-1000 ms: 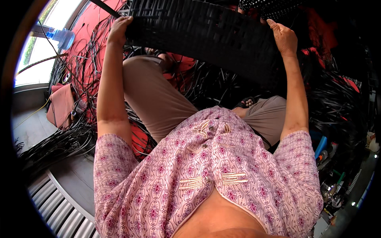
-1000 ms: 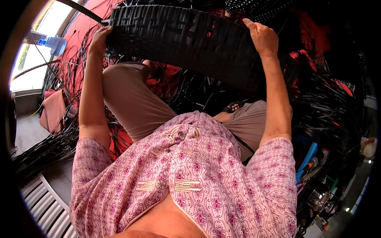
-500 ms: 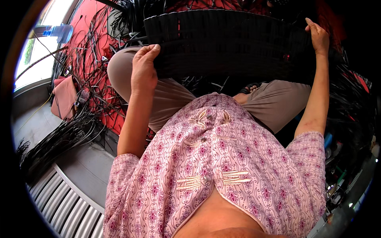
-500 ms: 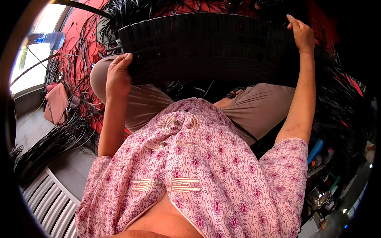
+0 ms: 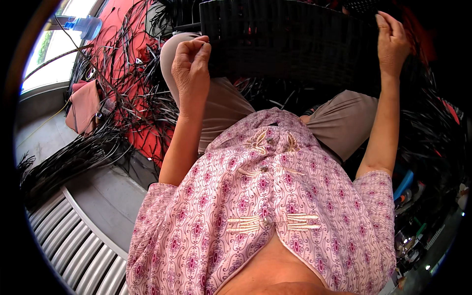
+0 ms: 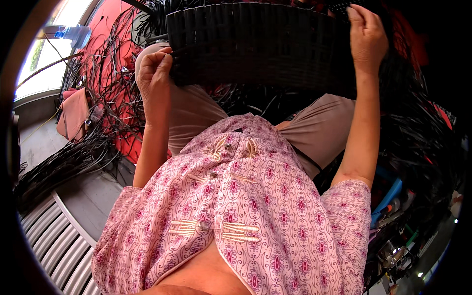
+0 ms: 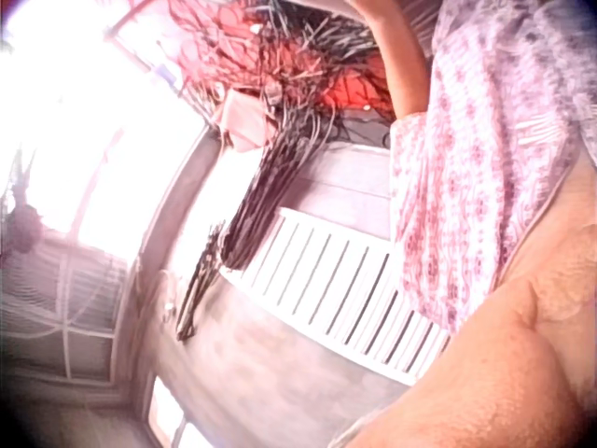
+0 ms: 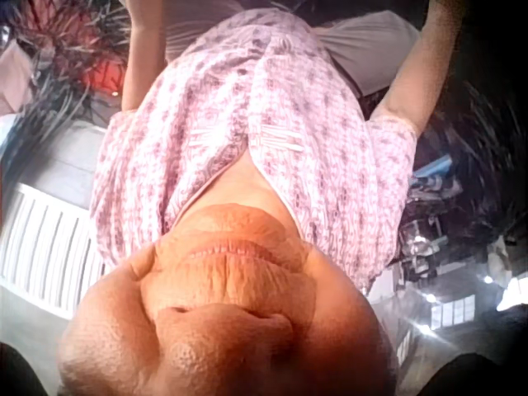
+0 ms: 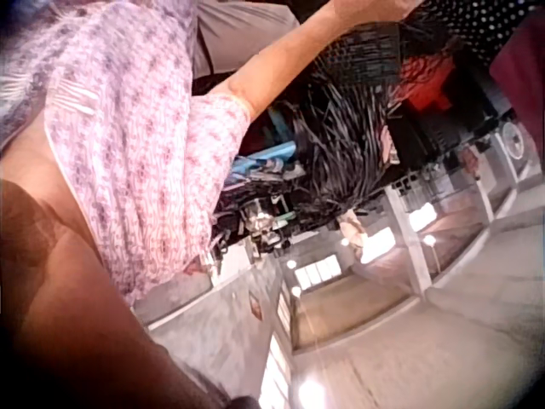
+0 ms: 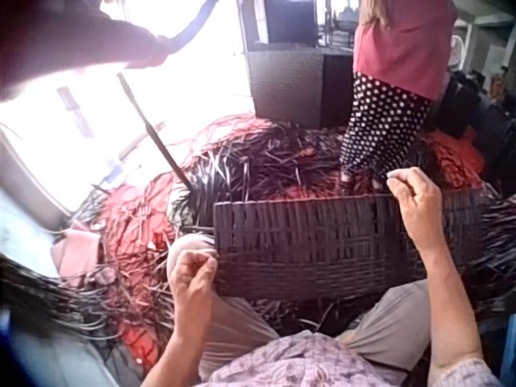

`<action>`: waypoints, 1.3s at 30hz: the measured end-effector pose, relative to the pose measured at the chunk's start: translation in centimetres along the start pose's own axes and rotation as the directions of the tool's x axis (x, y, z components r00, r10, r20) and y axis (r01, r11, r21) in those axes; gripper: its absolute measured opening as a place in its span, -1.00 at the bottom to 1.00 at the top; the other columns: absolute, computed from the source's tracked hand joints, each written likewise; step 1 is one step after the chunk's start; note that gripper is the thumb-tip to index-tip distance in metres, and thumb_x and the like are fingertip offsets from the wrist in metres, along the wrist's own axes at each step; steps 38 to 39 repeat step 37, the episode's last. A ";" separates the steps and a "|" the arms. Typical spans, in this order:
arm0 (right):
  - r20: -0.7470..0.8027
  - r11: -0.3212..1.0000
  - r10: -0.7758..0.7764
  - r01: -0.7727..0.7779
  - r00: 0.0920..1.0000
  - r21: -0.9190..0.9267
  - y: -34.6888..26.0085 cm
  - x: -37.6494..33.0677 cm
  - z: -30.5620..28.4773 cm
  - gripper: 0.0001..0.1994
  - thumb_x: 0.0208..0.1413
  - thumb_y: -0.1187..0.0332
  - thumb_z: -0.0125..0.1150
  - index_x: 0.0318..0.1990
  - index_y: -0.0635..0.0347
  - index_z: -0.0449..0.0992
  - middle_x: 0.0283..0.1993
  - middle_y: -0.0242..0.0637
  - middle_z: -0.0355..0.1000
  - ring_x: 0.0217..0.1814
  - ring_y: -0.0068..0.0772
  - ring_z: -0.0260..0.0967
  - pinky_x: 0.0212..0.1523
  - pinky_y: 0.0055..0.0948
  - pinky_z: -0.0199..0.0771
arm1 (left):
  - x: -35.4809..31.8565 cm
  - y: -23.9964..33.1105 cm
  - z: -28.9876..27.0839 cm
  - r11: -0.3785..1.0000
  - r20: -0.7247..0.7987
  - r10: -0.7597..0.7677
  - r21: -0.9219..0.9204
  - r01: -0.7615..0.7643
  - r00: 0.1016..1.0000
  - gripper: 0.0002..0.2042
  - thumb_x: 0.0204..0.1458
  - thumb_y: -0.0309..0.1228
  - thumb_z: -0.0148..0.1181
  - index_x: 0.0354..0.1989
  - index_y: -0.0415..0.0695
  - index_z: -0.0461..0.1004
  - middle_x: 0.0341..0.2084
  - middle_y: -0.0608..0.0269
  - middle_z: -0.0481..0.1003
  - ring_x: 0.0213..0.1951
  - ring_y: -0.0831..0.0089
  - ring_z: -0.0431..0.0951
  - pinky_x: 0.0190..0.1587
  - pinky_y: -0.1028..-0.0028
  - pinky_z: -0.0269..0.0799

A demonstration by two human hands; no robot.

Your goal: The person weaves black plastic strips through a frame by hand to create a piece of furniture, occasionally pulling the strips tight.

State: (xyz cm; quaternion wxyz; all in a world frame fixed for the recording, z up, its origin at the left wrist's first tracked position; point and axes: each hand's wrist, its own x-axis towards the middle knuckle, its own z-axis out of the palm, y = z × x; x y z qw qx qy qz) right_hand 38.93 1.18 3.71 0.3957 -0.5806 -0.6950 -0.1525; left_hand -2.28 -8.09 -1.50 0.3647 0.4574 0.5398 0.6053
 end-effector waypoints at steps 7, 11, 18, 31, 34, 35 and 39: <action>0.283 0.640 -0.324 -0.012 0.903 0.769 -19.3 -1.7 4.9 -0.73 0.14 0.21 0.31 -0.09 0.14 0.61 -0.14 -0.21 0.58 -0.14 -0.26 0.56 -0.12 -0.39 0.55 | -0.5 4.3 -1.8 0.993 0.033 0.057 -0.104 -0.053 0.998 -0.98 0.17 -0.58 0.16 -0.26 -0.22 0.45 -0.29 0.37 0.52 -0.28 0.70 0.45 -0.14 0.65 0.38; 0.399 0.514 -0.441 -0.139 0.804 0.847 -21.2 -2.6 6.3 -0.69 0.23 0.20 0.23 0.00 0.20 0.59 -0.16 -0.28 0.59 -0.11 -0.43 0.56 -0.08 -0.50 0.56 | -1.0 7.2 -1.3 0.986 0.083 0.168 0.000 -0.169 0.982 -0.95 0.14 -0.60 0.17 -0.26 -0.21 0.46 -0.27 0.34 0.54 -0.23 0.66 0.48 -0.09 0.61 0.40; 0.600 0.401 -0.308 -0.472 0.738 0.786 -17.8 -2.6 4.1 -0.76 0.21 0.23 0.26 -0.17 0.23 0.66 -0.40 -0.45 0.51 -0.40 -0.71 0.37 -0.32 -0.68 0.46 | 0.4 6.3 1.6 0.992 0.292 0.125 -0.061 -0.112 0.948 -0.93 0.13 -0.54 0.22 -0.24 -0.22 0.51 -0.35 0.37 0.57 -0.27 0.64 0.52 -0.14 0.63 0.41; 0.672 0.208 0.030 -0.662 0.740 0.720 -15.0 -5.0 6.8 -0.79 0.22 0.28 0.27 -0.22 0.26 0.67 -0.44 -0.46 0.51 -0.48 -0.77 0.28 -0.45 -0.74 0.35 | 1.5 0.2 2.5 0.930 0.199 -0.173 0.355 0.093 0.965 -0.84 0.11 -0.36 0.25 -0.24 -0.19 0.58 -0.43 0.29 0.60 -0.35 0.53 0.61 -0.25 0.52 0.48; 0.668 0.206 0.017 -0.656 0.744 0.726 -15.0 -4.8 7.0 -0.79 0.22 0.28 0.27 -0.22 0.25 0.67 -0.45 -0.47 0.50 -0.49 -0.77 0.28 -0.46 -0.74 0.35 | 1.7 -0.5 2.9 0.689 0.274 0.050 0.687 -0.232 0.960 -0.77 0.11 -0.24 0.22 -0.29 -0.18 0.58 -0.37 0.15 0.60 -0.29 0.20 0.63 -0.19 0.28 0.51; 0.672 0.225 0.012 -0.657 0.740 0.719 -15.1 -4.7 7.0 -0.79 0.22 0.28 0.27 -0.22 0.24 0.68 -0.45 -0.46 0.50 -0.49 -0.77 0.29 -0.46 -0.74 0.35 | 1.6 -0.7 3.3 0.665 0.253 0.053 0.713 -0.223 0.966 -0.68 0.07 -0.10 0.23 -0.30 -0.14 0.58 -0.33 0.11 0.58 -0.23 0.03 0.58 -0.14 0.14 0.46; 0.682 0.263 0.005 -0.659 0.731 0.704 -15.3 -4.7 6.8 -0.79 0.23 0.27 0.26 -0.21 0.23 0.68 -0.46 -0.46 0.50 -0.48 -0.76 0.29 -0.45 -0.75 0.35 | 1.6 -0.9 3.9 0.587 0.253 0.066 0.772 -0.243 0.965 -0.68 0.04 -0.10 0.28 -0.25 -0.13 0.58 -0.28 0.13 0.59 -0.23 0.11 0.61 -0.15 0.20 0.48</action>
